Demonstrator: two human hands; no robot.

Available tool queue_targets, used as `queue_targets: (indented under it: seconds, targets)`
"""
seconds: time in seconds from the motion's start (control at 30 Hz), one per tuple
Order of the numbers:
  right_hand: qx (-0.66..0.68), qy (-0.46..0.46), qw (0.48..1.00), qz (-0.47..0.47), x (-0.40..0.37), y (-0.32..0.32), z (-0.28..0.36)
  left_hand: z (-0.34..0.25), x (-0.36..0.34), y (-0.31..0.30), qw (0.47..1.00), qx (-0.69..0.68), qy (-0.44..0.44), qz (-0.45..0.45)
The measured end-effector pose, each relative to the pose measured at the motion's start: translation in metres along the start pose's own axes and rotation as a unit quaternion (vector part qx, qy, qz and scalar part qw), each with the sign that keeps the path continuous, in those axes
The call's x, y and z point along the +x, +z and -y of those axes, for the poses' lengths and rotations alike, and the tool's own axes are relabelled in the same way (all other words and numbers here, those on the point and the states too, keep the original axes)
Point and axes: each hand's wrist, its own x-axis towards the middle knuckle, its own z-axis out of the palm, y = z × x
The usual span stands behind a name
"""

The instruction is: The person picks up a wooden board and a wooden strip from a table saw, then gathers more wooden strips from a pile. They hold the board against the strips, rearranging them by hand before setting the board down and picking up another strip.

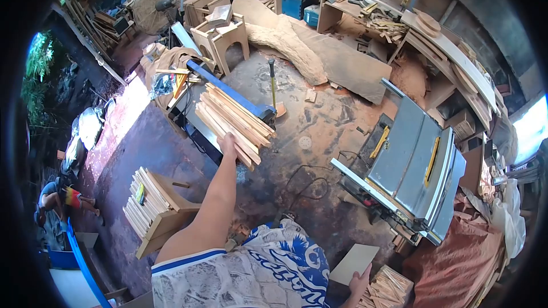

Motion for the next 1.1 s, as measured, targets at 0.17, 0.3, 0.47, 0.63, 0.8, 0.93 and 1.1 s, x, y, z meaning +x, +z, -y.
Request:
queue_targets:
  seconds: [0.17,0.3,0.47,0.63,0.8,0.93,1.1]
  targets:
    - [-0.033,0.02,0.999,0.028,0.008,0.003,0.022,0.013,0.023,-0.01,0.995,-0.067,-0.021,0.074]
    - [-0.026,0.007,0.999,0.025,0.01,0.005,0.033,0.007,0.023,0.002,0.999,0.035,0.015,0.012]
    - [-0.045,-0.031,0.998,0.005,0.006,0.006,0.033,0.018,0.044,-0.008,0.998,0.058,-0.036,0.016]
    - [-0.033,-0.001,0.999,0.006,-0.01,0.006,0.035,0.04,0.059,-0.023,0.983,-0.152,0.041,0.09]
    - [-0.014,-0.014,1.0,0.007,-0.017,0.012,0.02,0.02,0.052,-0.041,0.95,-0.254,-0.006,0.182]
    - [0.004,-0.018,1.0,0.009,-0.019,0.012,0.021,0.03,0.062,-0.048,0.947,-0.262,-0.066,0.173]
    - [-0.011,-0.019,1.0,0.006,-0.025,0.013,0.035,0.025,0.057,-0.074,0.935,-0.282,-0.109,0.186]
